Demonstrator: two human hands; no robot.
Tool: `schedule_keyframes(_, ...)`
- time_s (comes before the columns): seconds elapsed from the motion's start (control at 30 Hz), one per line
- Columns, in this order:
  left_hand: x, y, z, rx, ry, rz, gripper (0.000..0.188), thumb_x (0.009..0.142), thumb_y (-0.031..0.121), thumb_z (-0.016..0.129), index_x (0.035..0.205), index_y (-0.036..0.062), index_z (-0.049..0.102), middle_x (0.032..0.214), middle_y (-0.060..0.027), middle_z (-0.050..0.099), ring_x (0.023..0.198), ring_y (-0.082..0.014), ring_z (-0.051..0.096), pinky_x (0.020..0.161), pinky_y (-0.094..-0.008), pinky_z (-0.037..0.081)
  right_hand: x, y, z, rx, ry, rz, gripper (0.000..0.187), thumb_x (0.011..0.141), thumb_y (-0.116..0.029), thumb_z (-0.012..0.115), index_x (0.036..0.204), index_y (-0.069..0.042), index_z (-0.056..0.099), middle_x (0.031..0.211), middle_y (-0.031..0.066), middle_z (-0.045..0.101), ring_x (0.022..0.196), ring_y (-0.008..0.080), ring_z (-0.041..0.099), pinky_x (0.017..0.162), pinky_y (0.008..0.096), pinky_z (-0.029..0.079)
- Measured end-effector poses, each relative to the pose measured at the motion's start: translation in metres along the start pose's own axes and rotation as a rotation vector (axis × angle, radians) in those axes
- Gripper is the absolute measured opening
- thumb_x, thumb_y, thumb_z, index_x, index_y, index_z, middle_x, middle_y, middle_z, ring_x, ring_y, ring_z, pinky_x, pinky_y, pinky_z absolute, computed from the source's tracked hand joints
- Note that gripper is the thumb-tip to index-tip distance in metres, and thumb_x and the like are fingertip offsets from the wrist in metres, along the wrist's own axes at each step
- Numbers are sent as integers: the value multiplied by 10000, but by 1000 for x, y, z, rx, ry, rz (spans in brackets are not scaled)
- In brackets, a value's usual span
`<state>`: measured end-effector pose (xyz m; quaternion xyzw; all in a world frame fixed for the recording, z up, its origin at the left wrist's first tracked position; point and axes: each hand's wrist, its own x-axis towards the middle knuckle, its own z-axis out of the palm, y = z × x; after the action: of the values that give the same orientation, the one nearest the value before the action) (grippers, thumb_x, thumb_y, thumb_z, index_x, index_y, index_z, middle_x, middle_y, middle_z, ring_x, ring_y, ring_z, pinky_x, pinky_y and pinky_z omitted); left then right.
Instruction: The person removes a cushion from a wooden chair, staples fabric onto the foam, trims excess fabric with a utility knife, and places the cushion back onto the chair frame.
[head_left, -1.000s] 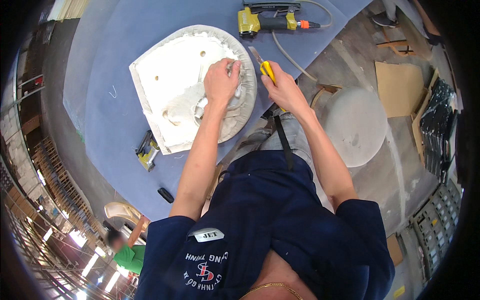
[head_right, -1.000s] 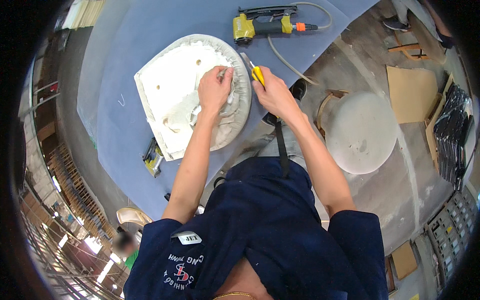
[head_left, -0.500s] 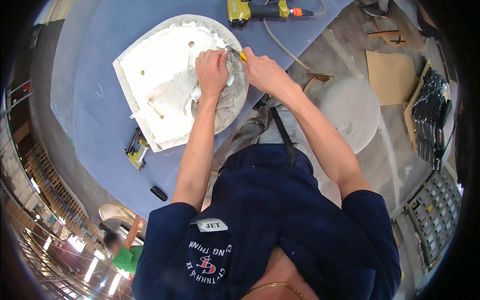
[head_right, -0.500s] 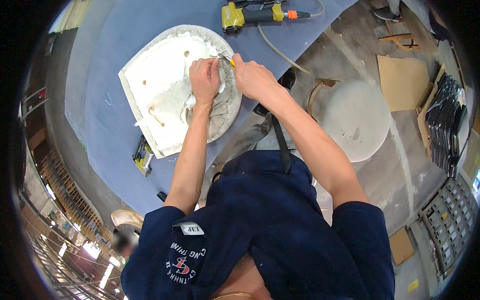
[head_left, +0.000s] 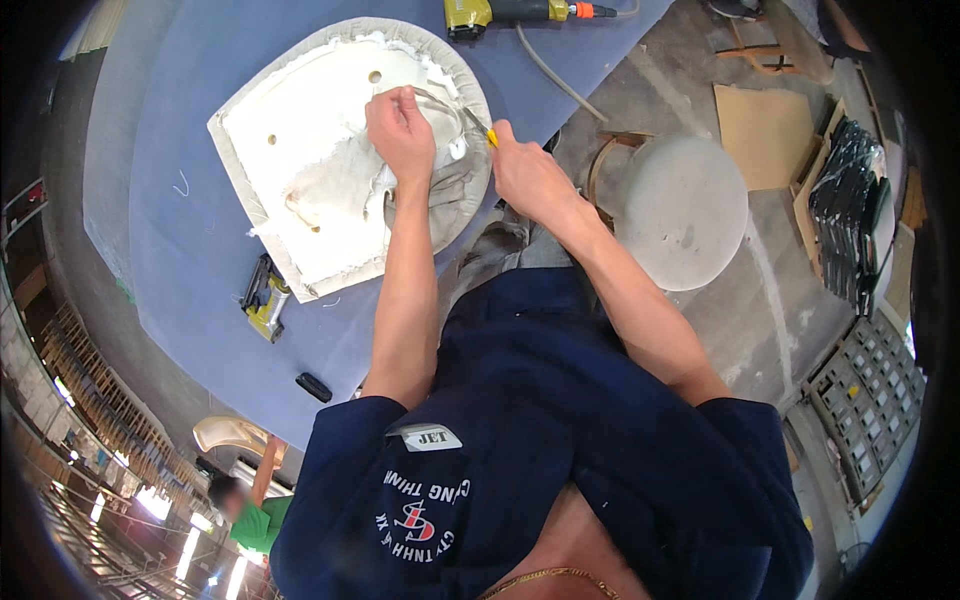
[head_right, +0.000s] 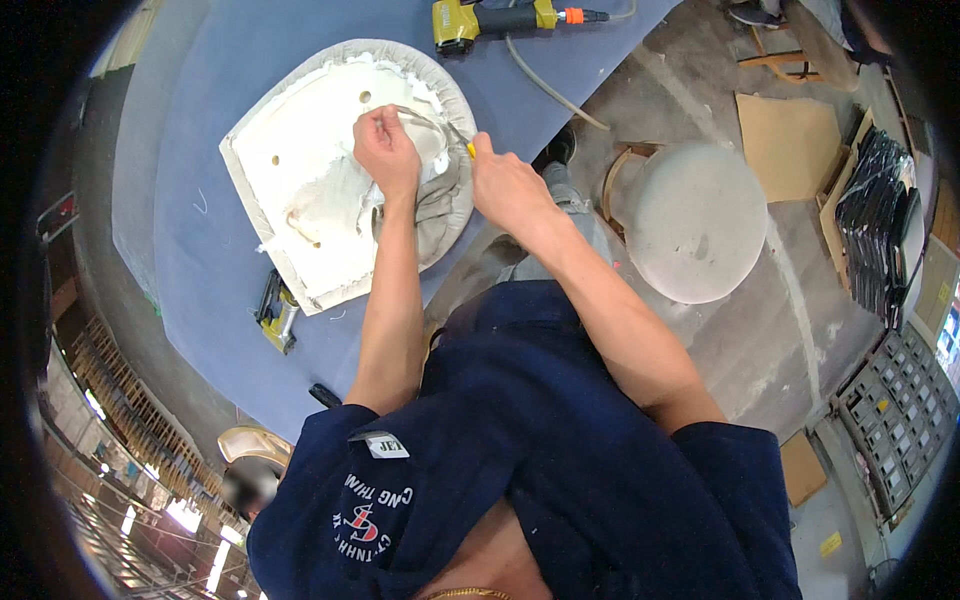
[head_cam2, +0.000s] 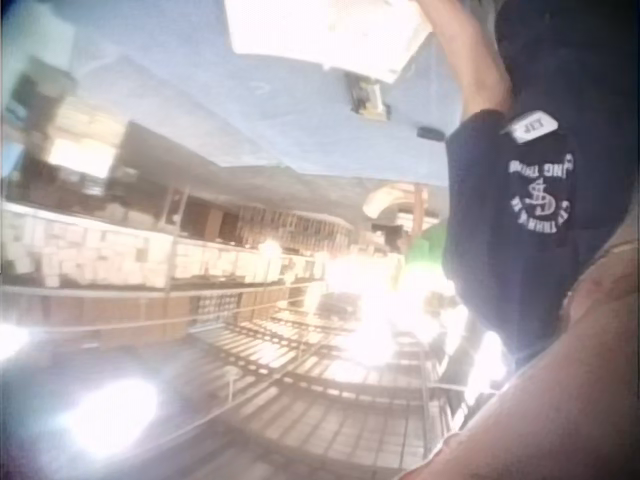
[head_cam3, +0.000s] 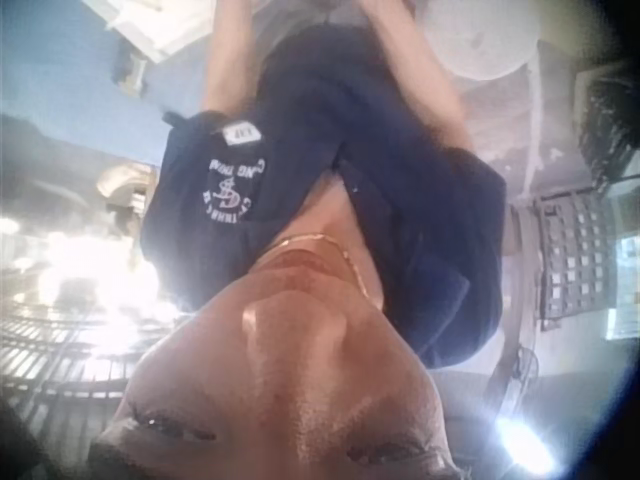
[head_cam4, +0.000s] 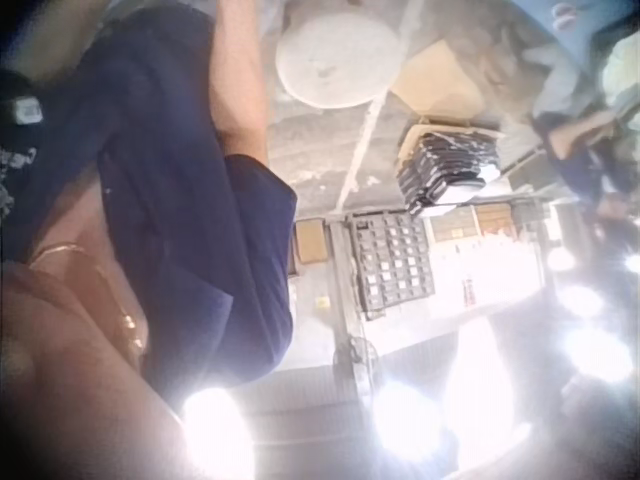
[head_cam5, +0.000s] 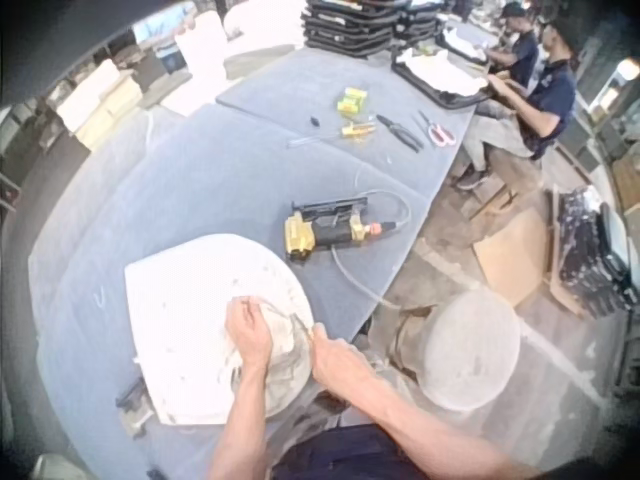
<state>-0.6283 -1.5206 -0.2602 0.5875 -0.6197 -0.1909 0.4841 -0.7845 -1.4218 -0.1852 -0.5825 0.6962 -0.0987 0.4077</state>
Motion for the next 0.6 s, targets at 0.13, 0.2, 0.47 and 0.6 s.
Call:
schedule_keyframes(0.13,1,-3,0,-1,56,-119,254,1012,221,654,928,-19,648,867,-139,651,804,-249,604,711,-367,484,-6,9,2,65,28,-38,215,1042,-151,489,1084,49,420,789,358,656,798,549,656,721,624,501)
schedule_keyframes(0.2,4,2,-4,102,-15,-136,211,998,192,652,960,-16,651,921,-139,649,883,-287,610,806,-401,495,-6,8,0,67,0,-24,224,1047,-164,488,1104,43,425,798,364,652,803,558,647,723,629,490)
schedule_keyframes(0.47,9,57,-38,174,-755,246,298,953,252,681,1109,-1,698,1105,-204,692,1095,-363,633,930,-435,512,-4,2,-29,284,-197,106,256,1073,-216,455,1172,18,432,724,212,658,553,334,668,514,473,533)
schedule_keyframes(0.6,2,51,-49,321,-877,-73,277,932,261,711,1025,0,701,1007,-166,709,1061,-357,635,884,-443,509,-5,-2,-33,454,-285,186,251,1077,-223,438,1163,12,429,728,135,624,479,219,622,452,380,528)
